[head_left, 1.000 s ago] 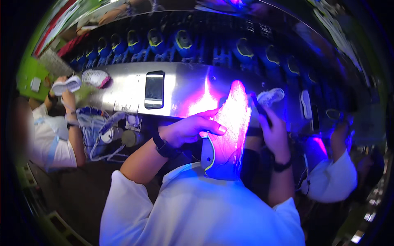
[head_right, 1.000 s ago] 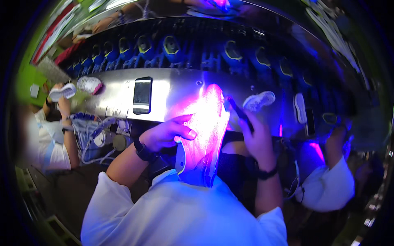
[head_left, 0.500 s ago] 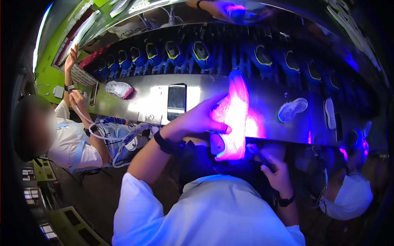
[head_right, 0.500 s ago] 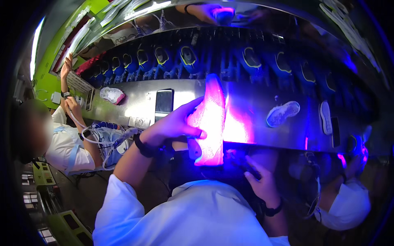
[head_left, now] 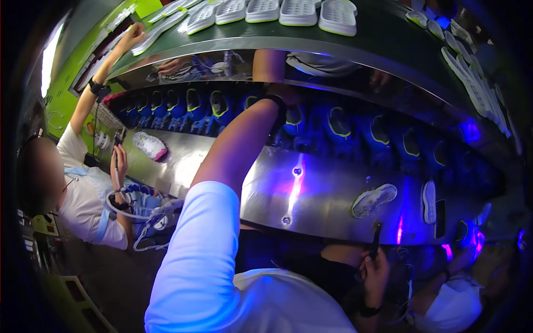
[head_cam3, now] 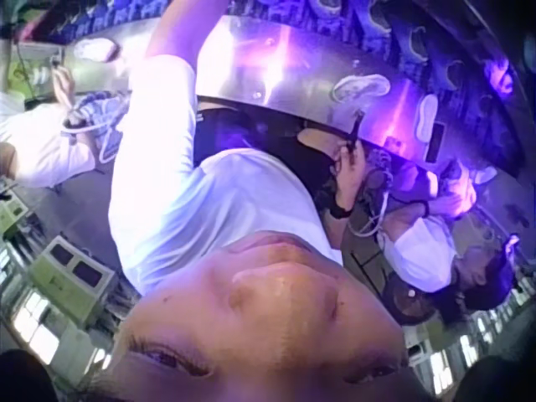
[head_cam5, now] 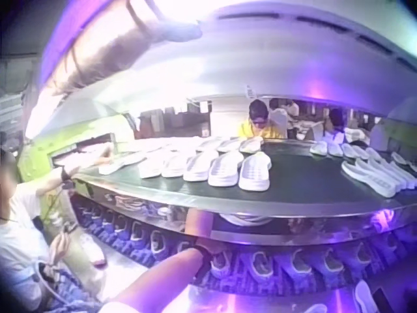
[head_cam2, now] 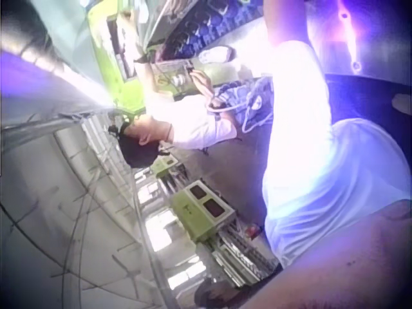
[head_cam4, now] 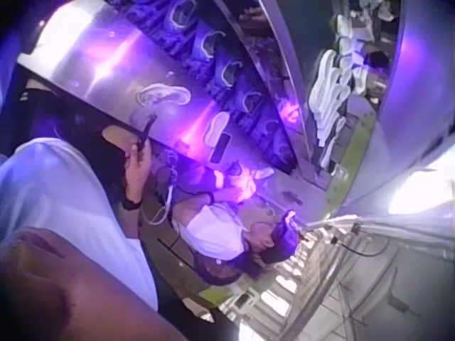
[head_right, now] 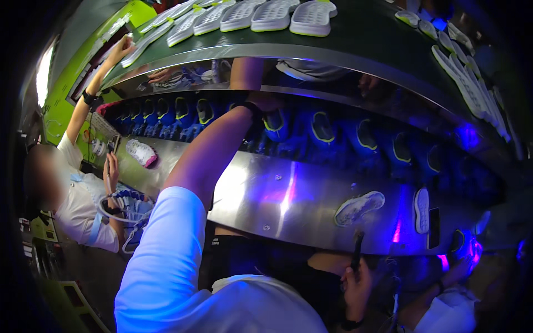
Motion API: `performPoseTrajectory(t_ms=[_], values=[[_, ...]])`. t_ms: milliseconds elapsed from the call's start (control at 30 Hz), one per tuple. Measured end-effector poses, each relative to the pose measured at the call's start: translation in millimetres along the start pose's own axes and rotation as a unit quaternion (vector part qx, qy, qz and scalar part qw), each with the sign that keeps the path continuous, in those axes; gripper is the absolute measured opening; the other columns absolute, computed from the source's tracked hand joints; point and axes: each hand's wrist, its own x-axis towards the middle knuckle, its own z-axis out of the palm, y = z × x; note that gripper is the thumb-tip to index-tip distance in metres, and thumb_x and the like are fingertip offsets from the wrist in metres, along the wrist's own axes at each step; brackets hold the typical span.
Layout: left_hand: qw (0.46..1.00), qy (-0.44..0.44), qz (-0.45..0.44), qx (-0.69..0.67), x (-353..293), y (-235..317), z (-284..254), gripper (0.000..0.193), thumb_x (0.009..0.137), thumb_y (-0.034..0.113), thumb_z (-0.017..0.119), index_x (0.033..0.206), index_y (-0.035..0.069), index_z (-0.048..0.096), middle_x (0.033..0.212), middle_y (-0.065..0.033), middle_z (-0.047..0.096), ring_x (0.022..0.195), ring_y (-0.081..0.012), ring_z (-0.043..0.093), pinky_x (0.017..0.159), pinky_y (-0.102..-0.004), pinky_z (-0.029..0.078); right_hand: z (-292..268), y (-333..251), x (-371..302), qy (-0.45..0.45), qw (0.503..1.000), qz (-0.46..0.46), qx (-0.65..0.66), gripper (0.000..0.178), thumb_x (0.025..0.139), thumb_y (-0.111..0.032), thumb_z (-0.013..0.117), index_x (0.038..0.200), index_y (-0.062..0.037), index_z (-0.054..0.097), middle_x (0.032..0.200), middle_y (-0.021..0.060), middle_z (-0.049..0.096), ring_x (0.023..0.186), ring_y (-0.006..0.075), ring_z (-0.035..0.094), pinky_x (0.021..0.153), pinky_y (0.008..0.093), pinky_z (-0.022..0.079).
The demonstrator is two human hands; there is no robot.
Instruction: Applying a liquid substance or adhesive to shoe uppers using a handheld applicator on a production line.
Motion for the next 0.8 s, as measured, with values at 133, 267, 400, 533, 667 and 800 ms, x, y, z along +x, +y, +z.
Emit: performPoseTrajectory(t_ms=[133, 267, 400, 533, 667, 800], values=[[0.979, 0.122, 0.102, 0.129, 52.1, -6.3, 40.2, 0.053, 0.085, 0.042, 0.074, 0.119, 0.002, 0.067, 0.109, -0.0178, 0.071, 0.105, -0.0306, 0.069, 0.084, -0.0460, 0.058, -1.0, -1.8, 12.5, 0.043, 0.999, -0.012, -0.003, 0.029, 0.100, -0.005, 0.057, 0.129, -0.0020, 0.058, 0.093, 0.0039, 0.065, 0.061, 0.0042, 0.052, 0.048, 0.0198, 0.038], [0.918, 0.241, 0.190, 0.253, 90.5, -23.0, 68.2, 0.050, 0.088, 0.042, 0.070, 0.120, 0.004, 0.067, 0.111, -0.0181, 0.071, 0.107, -0.0327, 0.069, 0.086, -0.0476, 0.057, -10.7, 5.4, 31.0, 0.051, 0.998, 0.024, -0.025, 0.026, 0.100, -0.006, 0.058, 0.126, -0.0036, 0.059, 0.087, 0.0004, 0.063, 0.061, 0.0031, 0.049, 0.049, 0.0203, 0.036], [0.923, 0.265, 0.228, 0.160, 67.4, 47.3, 95.3, 0.043, 0.094, 0.035, 0.059, 0.126, 0.007, 0.066, 0.119, -0.0182, 0.070, 0.112, -0.0377, 0.066, 0.096, -0.0495, 0.051, -11.0, 13.6, 49.7, 0.058, 0.998, -0.001, -0.017, 0.030, 0.100, -0.007, 0.059, 0.130, -0.0040, 0.058, 0.090, -0.0003, 0.065, 0.060, 0.0028, 0.049, 0.049, 0.0207, 0.037], [0.952, 0.250, 0.168, 0.054, 73.9, 74.6, 125.9, 0.045, 0.092, 0.036, 0.058, 0.127, 0.009, 0.066, 0.122, -0.0178, 0.069, 0.112, -0.0363, 0.067, 0.096, -0.0477, 0.052, 19.8, 0.5, 40.7, 0.060, 0.998, -0.027, -0.006, 0.035, 0.100, -0.008, 0.061, 0.134, -0.0041, 0.056, 0.091, -0.0003, 0.065, 0.059, 0.0030, 0.048, 0.049, 0.0206, 0.038], [0.972, 0.140, 0.130, 0.138, 67.7, 80.6, 123.3, 0.046, 0.094, 0.042, 0.051, 0.119, 0.010, 0.072, 0.121, -0.0187, 0.070, 0.116, -0.0369, 0.066, 0.096, -0.0471, 0.053, 5.2, 5.3, 35.3, 0.073, 0.997, -0.010, 0.023, 0.044, 0.098, -0.009, 0.064, 0.141, -0.0045, 0.053, 0.093, -0.0001, 0.065, 0.061, 0.0038, 0.050, 0.051, 0.0206, 0.042], [0.978, 0.113, 0.086, 0.153, 86.6, 67.6, 118.4, 0.048, 0.092, 0.046, 0.055, 0.117, 0.010, 0.073, 0.116, -0.0178, 0.072, 0.112, -0.0376, 0.067, 0.096, -0.0469, 0.053, -16.7, 18.9, 45.9, 0.064, 0.998, -0.010, -0.012, 0.045, 0.098, -0.009, 0.064, 0.141, -0.0044, 0.054, 0.093, -0.0023, 0.063, 0.064, 0.0038, 0.051, 0.053, 0.0209, 0.043]])
